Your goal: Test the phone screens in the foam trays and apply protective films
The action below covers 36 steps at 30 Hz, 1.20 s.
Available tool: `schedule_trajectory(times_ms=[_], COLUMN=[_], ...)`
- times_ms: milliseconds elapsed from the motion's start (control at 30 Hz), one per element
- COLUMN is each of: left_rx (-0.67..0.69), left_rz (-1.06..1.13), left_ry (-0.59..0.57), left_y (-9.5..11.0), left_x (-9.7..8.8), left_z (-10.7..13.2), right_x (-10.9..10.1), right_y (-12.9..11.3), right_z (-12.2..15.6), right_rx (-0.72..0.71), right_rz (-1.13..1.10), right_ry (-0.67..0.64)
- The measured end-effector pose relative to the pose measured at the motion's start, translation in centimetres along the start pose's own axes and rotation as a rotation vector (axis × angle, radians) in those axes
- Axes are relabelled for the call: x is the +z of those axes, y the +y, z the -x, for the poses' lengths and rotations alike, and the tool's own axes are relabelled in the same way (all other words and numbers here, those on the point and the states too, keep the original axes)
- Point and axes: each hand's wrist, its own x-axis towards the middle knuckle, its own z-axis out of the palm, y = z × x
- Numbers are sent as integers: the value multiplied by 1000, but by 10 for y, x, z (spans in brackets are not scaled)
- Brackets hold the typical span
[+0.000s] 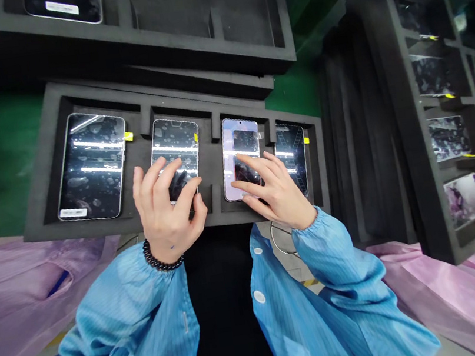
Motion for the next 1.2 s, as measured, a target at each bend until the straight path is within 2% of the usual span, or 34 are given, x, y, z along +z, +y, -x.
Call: schedule_trajectory(times_ms=[300,533,700,900,1100,1200], left_rx=[24,26,23,5,-18,-20], left_rz=[-15,-20,-13,3,34,32], left_ry=[3,14,7,-5,-18,-19], left_y=[0,0,0,0,0,0], left_x=[-1,0,0,0,0,0], left_z=[-1,-1,-1,0,1,1], right_x=[0,-8,-3,3,3,3], right_y=[-10,-1,-5,-8,-10,-9], right_z=[2,9,10,8,8,7], right_rx=[-148,33,-39,-12,-70,-42], right_rz=[-90,-50,-75,-35,-56,-42], right_ry=[-32,38,25,0,-51,-51])
